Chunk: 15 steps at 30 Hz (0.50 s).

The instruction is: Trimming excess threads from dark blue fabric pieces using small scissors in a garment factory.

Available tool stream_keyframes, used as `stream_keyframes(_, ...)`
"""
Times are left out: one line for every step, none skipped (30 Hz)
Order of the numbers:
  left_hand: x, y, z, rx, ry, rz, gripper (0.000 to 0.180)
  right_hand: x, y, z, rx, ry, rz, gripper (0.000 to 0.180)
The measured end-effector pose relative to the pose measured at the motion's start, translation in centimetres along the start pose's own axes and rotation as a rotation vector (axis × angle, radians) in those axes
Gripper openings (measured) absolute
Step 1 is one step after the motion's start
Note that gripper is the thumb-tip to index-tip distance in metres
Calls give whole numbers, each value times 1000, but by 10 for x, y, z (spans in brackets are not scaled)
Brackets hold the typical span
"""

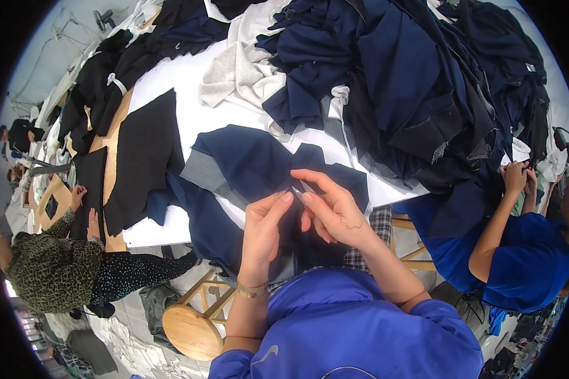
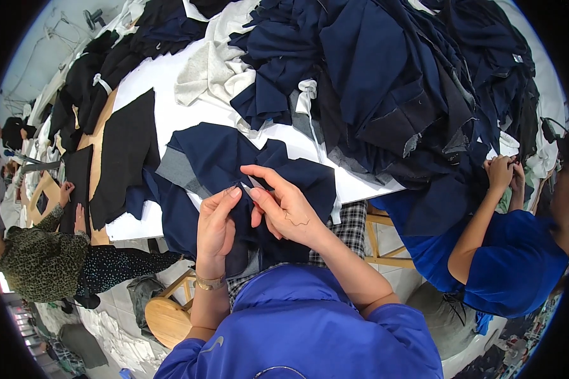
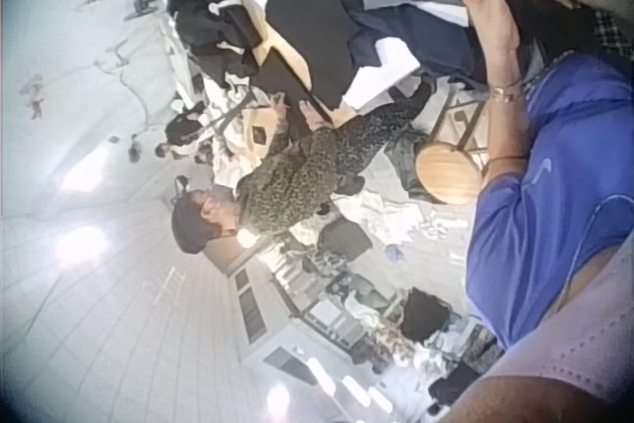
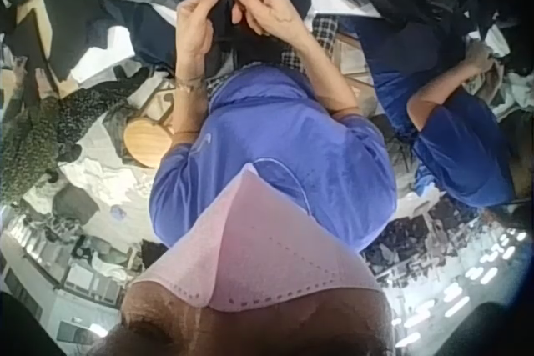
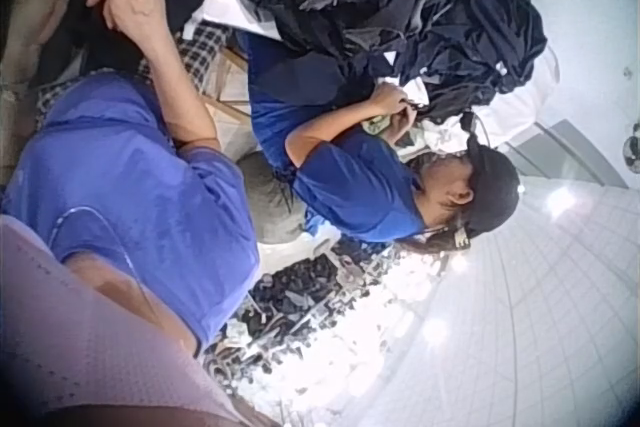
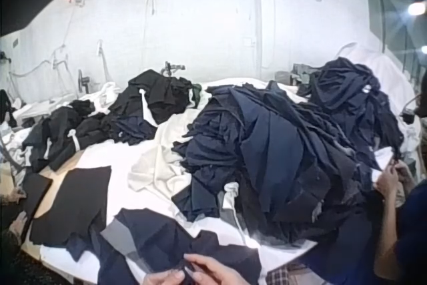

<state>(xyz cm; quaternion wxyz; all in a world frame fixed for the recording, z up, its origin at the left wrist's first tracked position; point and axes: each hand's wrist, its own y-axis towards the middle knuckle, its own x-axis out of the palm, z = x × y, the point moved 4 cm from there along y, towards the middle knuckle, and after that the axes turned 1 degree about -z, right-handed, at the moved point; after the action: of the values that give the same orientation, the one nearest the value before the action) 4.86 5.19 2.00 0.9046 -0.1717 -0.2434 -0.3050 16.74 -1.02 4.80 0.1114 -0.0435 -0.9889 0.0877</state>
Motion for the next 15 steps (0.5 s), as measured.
stream_keyframes(-1,0,0,26,46,5,16,0,0,0,0,0,0,37)
stream_keyframes(1,0,1,26,47,4,16,0,0,0,-3,-3,-1,37)
stream_keyframes(3,0,2,38,69,22,15,-1,0,1,-5,-7,-2,37)
stream_keyframes(4,-1,3,50,93,40,14,0,0,2,-6,-7,-2,37)
stream_keyframes(4,-1,3,49,93,39,14,0,0,2,-20,-33,14,37)
stream_keyframes(3,-1,2,60,112,47,13,-1,0,3,-35,-60,31,38)
stream_keyframes(2,-1,3,71,132,55,12,-1,0,3,-35,-60,30,38)
stream_keyframes(2,-1,3,71,132,56,12,0,0,4,-29,-31,29,39)
stream_keyframes(2,-1,3,73,120,49,12,0,0,5,-23,-2,29,40)
stream_keyframes(2,-1,3,75,108,40,11,-2,0,5,-24,-3,29,40)
stream_keyframes(2,-1,3,75,107,40,11,-2,0,6,8,106,-4,41)
stream_keyframes(2,-1,4,84,118,52,11,-3,0,8,39,215,-37,42)
stream_keyframes(2,-1,5,94,129,64,11,-3,1,12,38,274,-66,44)
stream_keyframes(2,-1,4,94,129,64,11,-3,1,11,38,274,-66,44)
stream_keyframes(1,-1,4,116,145,81,12,-3,0,12,68,358,-81,44)
